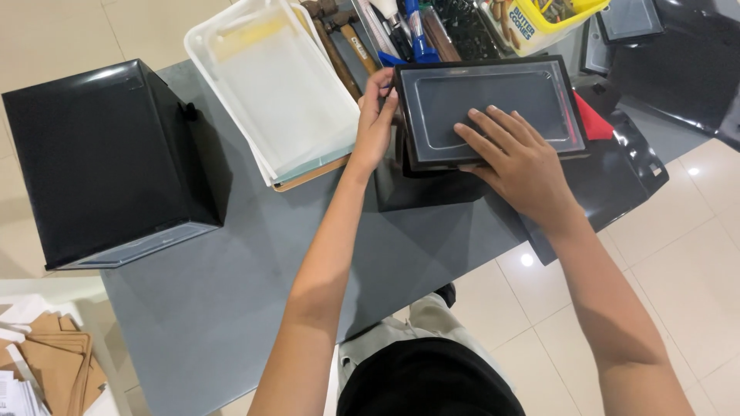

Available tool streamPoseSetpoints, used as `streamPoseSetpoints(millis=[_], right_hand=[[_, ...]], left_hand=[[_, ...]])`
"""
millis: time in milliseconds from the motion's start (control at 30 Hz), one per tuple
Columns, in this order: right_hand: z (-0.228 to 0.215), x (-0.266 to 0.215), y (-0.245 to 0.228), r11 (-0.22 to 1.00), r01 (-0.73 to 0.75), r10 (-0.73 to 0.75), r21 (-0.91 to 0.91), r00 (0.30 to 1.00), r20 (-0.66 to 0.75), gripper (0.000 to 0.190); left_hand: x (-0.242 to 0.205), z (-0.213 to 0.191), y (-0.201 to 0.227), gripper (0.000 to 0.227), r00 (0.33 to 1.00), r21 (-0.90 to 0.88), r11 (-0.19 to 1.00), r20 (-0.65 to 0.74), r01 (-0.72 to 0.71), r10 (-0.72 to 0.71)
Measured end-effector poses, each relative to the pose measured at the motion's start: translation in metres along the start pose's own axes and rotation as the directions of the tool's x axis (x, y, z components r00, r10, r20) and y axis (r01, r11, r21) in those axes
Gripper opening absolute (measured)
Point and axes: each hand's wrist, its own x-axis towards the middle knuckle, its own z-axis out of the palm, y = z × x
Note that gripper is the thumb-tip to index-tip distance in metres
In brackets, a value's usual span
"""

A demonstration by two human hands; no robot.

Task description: The person wipes a black plastic casing with a red cloth, then cleans a clear plastic cover. They place the clear cover onto the black casing, aligning it carefully, and press down to secure it.

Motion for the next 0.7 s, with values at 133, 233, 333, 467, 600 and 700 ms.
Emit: streamPoseSetpoints(millis=[133, 233, 333, 467, 600, 700], right_hand=[[0.001, -0.006, 0.008, 1.0, 0.006, -0.006, -0.005, 1.0, 0.027, 0.067], [0.0, -0.01, 0.012, 1.0, 0.004, -0.005, 0.026, 0.999, 0.041, 0.066], [0.001, -0.01, 0.015, 0.999, 0.004, -0.007, 0.042, 0.998, 0.058, 0.067], [-0.001, -0.006, 0.018, 0.998, 0.004, -0.01, 0.066, 0.996, 0.093, 0.069], [0.003, -0.005, 0.019, 0.999, 0.003, -0.01, 0.053, 0.993, 0.121, 0.064], [0.007, -0.005, 0.02, 0.999, 0.038, -0.039, 0.005, 0.993, 0.113, 0.063]], left_hand=[[-0.004, -0.001, 0.012, 0.033, 1.0, 0.241, 0.97, 0.004, -0.017, 0.016], [-0.004, 0.0, 0.015, 0.032, 1.0, 0.167, 0.986, -0.006, 0.014, -0.013], [-0.004, 0.0, 0.014, 0.033, 0.999, 0.165, 0.986, -0.016, 0.03, -0.028], [-0.003, 0.0, 0.011, 0.034, 0.999, 0.158, 0.987, -0.028, 0.045, -0.041], [-0.002, 0.002, 0.003, 0.035, 0.999, 0.084, 0.996, -0.031, 0.04, -0.037], [-0.001, 0.002, 0.002, 0.037, 0.998, -0.014, 0.998, -0.034, 0.058, -0.058]])
